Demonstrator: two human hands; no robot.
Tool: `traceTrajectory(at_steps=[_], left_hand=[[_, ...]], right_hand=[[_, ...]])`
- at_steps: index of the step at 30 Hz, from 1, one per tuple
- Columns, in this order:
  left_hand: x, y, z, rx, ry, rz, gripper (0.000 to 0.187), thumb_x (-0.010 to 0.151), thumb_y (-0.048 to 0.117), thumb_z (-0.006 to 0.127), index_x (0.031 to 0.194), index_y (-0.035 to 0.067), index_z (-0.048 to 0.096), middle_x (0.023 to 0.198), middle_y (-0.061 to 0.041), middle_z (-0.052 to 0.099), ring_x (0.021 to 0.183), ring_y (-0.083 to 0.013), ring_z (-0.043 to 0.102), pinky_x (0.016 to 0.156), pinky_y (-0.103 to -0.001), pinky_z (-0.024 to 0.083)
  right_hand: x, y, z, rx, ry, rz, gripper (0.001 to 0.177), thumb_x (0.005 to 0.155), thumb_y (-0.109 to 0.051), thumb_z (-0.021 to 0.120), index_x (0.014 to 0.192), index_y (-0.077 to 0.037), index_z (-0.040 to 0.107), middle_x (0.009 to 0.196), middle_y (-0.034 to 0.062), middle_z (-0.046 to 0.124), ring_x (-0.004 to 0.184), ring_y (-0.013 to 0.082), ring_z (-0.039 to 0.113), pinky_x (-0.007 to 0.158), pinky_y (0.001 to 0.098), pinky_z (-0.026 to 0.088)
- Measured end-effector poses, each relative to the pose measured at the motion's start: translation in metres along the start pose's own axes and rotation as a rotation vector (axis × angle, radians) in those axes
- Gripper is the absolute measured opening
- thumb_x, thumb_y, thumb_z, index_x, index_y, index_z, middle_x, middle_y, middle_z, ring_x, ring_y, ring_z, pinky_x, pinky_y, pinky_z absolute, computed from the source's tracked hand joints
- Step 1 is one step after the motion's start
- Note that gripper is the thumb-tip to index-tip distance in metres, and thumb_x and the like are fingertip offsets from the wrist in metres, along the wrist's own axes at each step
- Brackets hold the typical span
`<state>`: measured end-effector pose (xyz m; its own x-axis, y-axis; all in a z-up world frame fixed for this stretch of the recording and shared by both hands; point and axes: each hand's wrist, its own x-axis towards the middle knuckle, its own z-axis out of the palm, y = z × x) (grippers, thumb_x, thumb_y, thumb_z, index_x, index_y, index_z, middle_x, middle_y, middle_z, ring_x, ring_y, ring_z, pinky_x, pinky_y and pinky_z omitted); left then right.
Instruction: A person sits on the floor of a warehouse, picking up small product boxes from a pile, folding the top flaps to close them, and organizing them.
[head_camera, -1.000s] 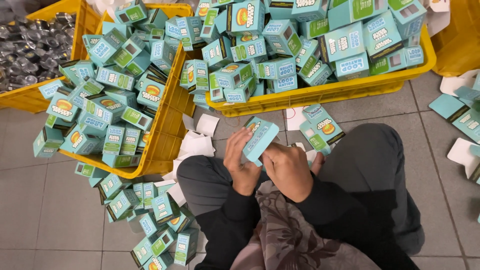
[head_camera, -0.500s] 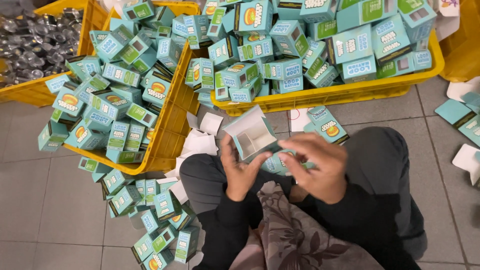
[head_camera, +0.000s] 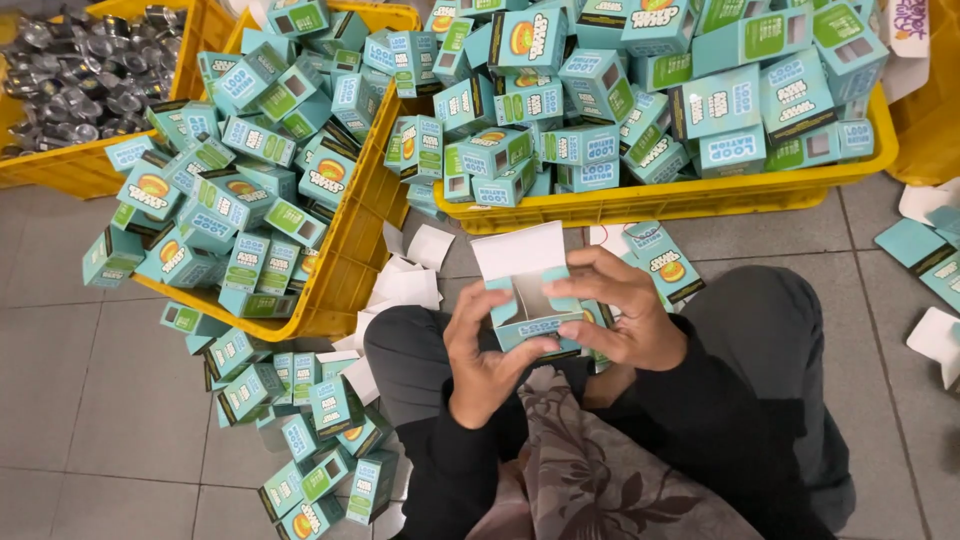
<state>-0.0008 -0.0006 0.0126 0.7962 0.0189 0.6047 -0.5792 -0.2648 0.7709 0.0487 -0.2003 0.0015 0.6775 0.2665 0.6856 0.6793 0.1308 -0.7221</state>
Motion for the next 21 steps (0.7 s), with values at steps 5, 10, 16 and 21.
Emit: traceTrajectory(at_steps=[5, 10, 16, 21], left_hand=[[0.000, 0.001, -0.003, -0.035, -0.072, -0.079, 0.050, 0.073, 0.024, 0.095, 0.102, 0.005, 0.060, 0.113, -0.020, 0.065, 0.090, -0.0358, 0.068, 0.079, -0.045, 0.051], [0.004, 0.003, -0.004, -0.066, -0.139, -0.151, 0.045, 0.081, 0.027, 0.090, 0.103, 0.006, 0.057, 0.107, -0.019, 0.065, 0.085, -0.0325, 0.063, 0.080, -0.044, 0.049], [0.002, 0.008, 0.014, 0.052, -0.079, -0.176, 0.095, 0.080, 0.022, 0.090, 0.146, -0.005, 0.029, 0.139, -0.035, 0.053, 0.113, -0.0536, 0.065, 0.093, -0.059, 0.053], [-0.008, -0.010, 0.033, 0.263, 0.022, -0.229, 0.114, 0.053, 0.021, 0.104, 0.145, 0.000, 0.040, 0.123, -0.031, 0.063, 0.103, -0.0528, 0.069, 0.088, -0.060, 0.053]], right_hand=[[0.005, -0.004, 0.002, 0.055, -0.013, 0.020, 0.020, 0.088, -0.021, 0.081, 0.102, -0.007, 0.079, 0.107, 0.0177, 0.066, 0.071, 0.0180, 0.058, 0.068, 0.0368, 0.052], [-0.006, 0.012, 0.006, 0.142, 0.037, 0.061, 0.019, 0.080, -0.014, 0.088, 0.089, -0.002, 0.077, 0.105, 0.0240, 0.067, 0.074, 0.0243, 0.066, 0.070, 0.0401, 0.057], [-0.009, 0.021, 0.017, 0.190, 0.217, 0.145, 0.029, 0.086, -0.013, 0.085, 0.095, -0.001, 0.061, 0.126, 0.0260, 0.066, 0.093, 0.0244, 0.076, 0.077, 0.0392, 0.064], [-0.016, 0.031, 0.017, 0.196, 0.211, 0.258, 0.088, 0.081, -0.007, 0.089, 0.142, -0.002, 0.024, 0.122, 0.0260, 0.063, 0.101, 0.0413, 0.074, 0.081, 0.0507, 0.064]])
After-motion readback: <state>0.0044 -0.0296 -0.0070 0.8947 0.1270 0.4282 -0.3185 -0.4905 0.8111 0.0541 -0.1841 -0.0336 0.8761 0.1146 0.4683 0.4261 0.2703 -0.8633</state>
